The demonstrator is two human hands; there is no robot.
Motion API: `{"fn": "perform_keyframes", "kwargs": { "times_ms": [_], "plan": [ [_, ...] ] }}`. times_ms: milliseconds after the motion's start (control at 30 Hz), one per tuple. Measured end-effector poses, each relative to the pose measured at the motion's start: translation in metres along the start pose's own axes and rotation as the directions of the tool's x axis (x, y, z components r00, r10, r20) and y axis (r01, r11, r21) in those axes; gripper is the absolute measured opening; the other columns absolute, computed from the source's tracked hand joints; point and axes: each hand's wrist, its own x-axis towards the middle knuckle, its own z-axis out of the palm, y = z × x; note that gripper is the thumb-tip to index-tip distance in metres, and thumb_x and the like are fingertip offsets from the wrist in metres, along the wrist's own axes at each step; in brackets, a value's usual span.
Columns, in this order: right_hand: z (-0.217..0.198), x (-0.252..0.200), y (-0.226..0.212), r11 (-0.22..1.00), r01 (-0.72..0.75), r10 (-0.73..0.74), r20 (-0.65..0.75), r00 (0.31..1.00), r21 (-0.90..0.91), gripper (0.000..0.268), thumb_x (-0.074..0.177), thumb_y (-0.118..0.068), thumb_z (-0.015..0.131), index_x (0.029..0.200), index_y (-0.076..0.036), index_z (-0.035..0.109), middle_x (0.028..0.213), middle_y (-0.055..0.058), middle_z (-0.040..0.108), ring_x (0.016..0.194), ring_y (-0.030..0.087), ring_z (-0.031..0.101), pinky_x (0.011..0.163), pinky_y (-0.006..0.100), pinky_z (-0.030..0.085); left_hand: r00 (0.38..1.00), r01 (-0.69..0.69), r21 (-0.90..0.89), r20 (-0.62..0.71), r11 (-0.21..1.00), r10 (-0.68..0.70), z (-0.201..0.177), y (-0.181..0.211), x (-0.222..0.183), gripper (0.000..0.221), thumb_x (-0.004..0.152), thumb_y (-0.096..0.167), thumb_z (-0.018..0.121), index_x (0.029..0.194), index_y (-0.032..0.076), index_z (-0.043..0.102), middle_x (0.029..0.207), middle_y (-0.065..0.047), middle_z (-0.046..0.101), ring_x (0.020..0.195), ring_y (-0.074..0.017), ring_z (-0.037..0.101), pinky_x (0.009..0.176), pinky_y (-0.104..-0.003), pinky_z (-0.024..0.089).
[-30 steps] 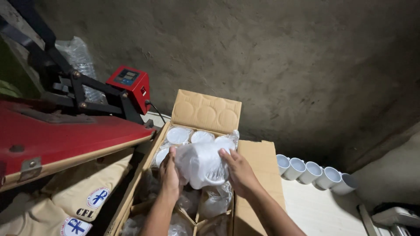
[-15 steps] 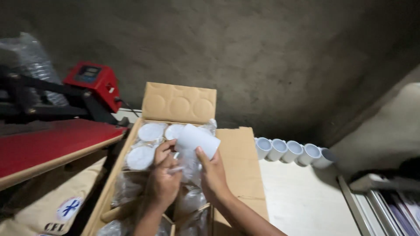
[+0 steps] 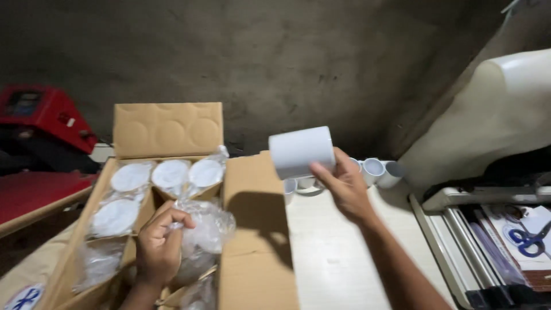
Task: The recorder is unboxing white ceramic mugs from a cardboard box and placing them onto a table.
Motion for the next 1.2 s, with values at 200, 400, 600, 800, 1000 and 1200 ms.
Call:
{"fn": "perform_keyframes", "kwargs": {
  "times_ms": [200, 400, 600, 800, 1000, 1200],
  "plan": [
    [-0.142, -0.020, 0.080, 0.579, 0.297, -0.101, 0.294, 0.950, -0.759, 0.025, 0.080, -0.012, 0.080, 0.102, -0.007, 0.070, 0.104, 0.013, 0.069, 0.098, 0.027, 0.063, 0.086, 0.038, 0.055, 0.965, -0.175, 0.159, 0.223, 0.972, 0.137, 0.097, 0.045, 0.055, 0.028, 0.082, 0.024, 0.077, 0.078, 0.003, 0.058, 0.080, -0.009, 0.057, 0.071, -0.0247, 0.060, 0.066, -0.035, 0.050],
    [-0.176, -0.029, 0.153, 0.527, 0.393, -0.068, 0.424, 0.903, -0.754, 0.030, 0.066, -0.002, 0.078, 0.096, -0.003, 0.076, 0.106, 0.013, 0.072, 0.102, 0.036, 0.061, 0.084, 0.047, 0.050, 0.721, -0.100, 0.414, 0.657, 0.905, -0.221, 0.249, 0.056, 0.115, 0.031, 0.083, 0.035, 0.078, 0.095, 0.008, 0.070, 0.098, -0.011, 0.070, 0.091, -0.0356, 0.067, 0.075, -0.048, 0.051],
    [-0.191, -0.005, 0.240, 0.520, 0.401, 0.047, 0.494, 0.868, -0.754, 0.012, 0.074, -0.007, 0.074, 0.086, -0.005, 0.076, 0.096, 0.011, 0.069, 0.099, 0.032, 0.061, 0.086, 0.044, 0.050, 0.577, -0.209, 0.775, 0.591, 0.597, -0.564, 0.377, -0.132, 0.123, 0.026, 0.087, 0.022, 0.073, 0.107, 0.007, 0.076, 0.115, -0.015, 0.073, 0.105, -0.0346, 0.071, 0.086, -0.048, 0.058],
    [-0.200, 0.022, 0.319, 0.465, 0.538, -0.020, 0.599, 0.801, -0.703, 0.010, 0.081, -0.005, 0.066, 0.083, -0.007, 0.076, 0.098, 0.007, 0.068, 0.104, 0.026, 0.062, 0.091, 0.039, 0.051, 0.600, -0.025, 0.892, 0.375, 0.452, -0.707, 0.408, -0.237, 0.084, 0.023, 0.087, 0.012, 0.066, 0.108, 0.008, 0.076, 0.121, -0.018, 0.068, 0.104, -0.0358, 0.071, 0.085, -0.047, 0.058],
    [-0.199, 0.051, 0.336, 0.524, 0.498, 0.023, 0.596, 0.803, -0.691, 0.013, 0.084, -0.009, 0.065, 0.086, -0.005, 0.077, 0.109, 0.005, 0.069, 0.106, 0.024, 0.061, 0.093, 0.036, 0.051, 0.630, -0.051, 0.892, 0.378, 0.450, -0.678, 0.420, -0.274, 0.075, 0.019, 0.088, 0.011, 0.063, 0.102, 0.010, 0.076, 0.112, -0.015, 0.073, 0.100, -0.0324, 0.073, 0.085, -0.045, 0.058],
    [-0.200, 0.074, 0.349, 0.567, 0.454, 0.122, 0.616, 0.778, -0.687, 0.018, 0.095, -0.012, 0.063, 0.087, -0.002, 0.076, 0.111, 0.005, 0.067, 0.107, 0.023, 0.060, 0.095, 0.037, 0.050, 0.652, -0.076, 0.870, 0.412, 0.486, -0.636, 0.416, -0.288, 0.071, 0.017, 0.088, 0.012, 0.063, 0.092, 0.010, 0.079, 0.098, -0.014, 0.076, 0.092, -0.0309, 0.075, 0.082, -0.044, 0.059]
  ]
}}
